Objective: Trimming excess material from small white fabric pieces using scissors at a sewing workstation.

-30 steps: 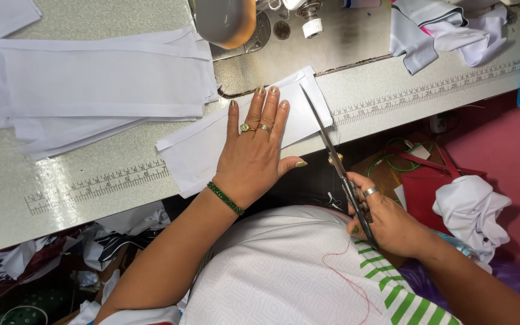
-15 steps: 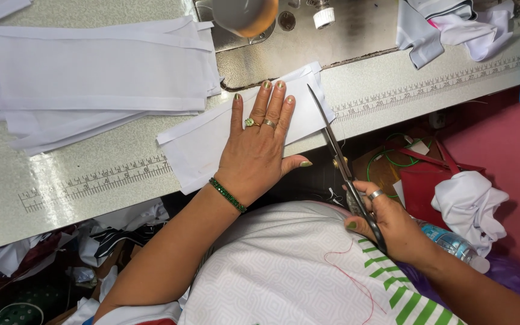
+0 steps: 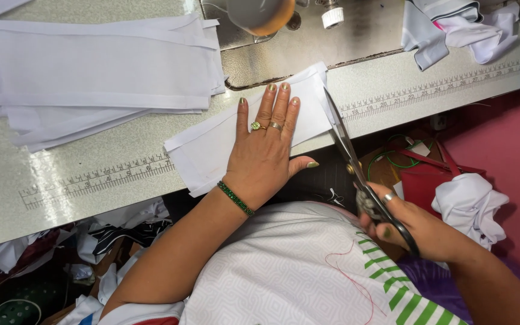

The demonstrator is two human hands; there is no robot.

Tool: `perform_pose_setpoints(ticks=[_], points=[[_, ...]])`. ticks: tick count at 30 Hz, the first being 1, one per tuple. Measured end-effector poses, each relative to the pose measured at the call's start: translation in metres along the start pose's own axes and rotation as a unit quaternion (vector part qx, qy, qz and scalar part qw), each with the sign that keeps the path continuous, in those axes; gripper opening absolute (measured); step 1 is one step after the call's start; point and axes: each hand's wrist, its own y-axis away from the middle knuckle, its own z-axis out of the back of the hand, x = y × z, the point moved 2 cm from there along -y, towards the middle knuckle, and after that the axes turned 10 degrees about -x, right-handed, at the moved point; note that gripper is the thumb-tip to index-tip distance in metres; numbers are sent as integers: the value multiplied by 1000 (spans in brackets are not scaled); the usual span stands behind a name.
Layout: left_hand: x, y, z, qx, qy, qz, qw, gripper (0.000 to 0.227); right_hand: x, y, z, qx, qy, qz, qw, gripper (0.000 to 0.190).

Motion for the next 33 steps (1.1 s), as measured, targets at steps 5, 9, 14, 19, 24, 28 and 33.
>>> perform_pose_setpoints(ticks=[5, 9, 14, 19, 24, 28, 33], points=[[2, -5, 0, -20, -4, 1, 1000, 104, -20, 16, 5, -11, -54, -63, 997, 77], [0, -5, 1, -23, -12, -4, 1000, 105, -1, 2, -1, -38, 116, -25, 992, 86], [-1, -3, 1, -13, -14, -6, 1000, 104, 11, -19, -11, -69, 147, -11, 987, 86], [-1, -3, 1, -11, -12, -8, 1000, 104, 8, -22, -13, -74, 148, 6, 986, 88], [0, -2, 1, -23, -1, -4, 1000, 105, -4, -18, -20, -101, 146, 45, 983, 88], [0, -3, 1, -9, 5, -6, 1000, 103, -9, -16, -20, -138, 127, 10, 982, 69], [-1, -3, 0, -18, -8, -10, 1000, 108, -3, -16, -19, -127, 110, -10, 986, 64]])
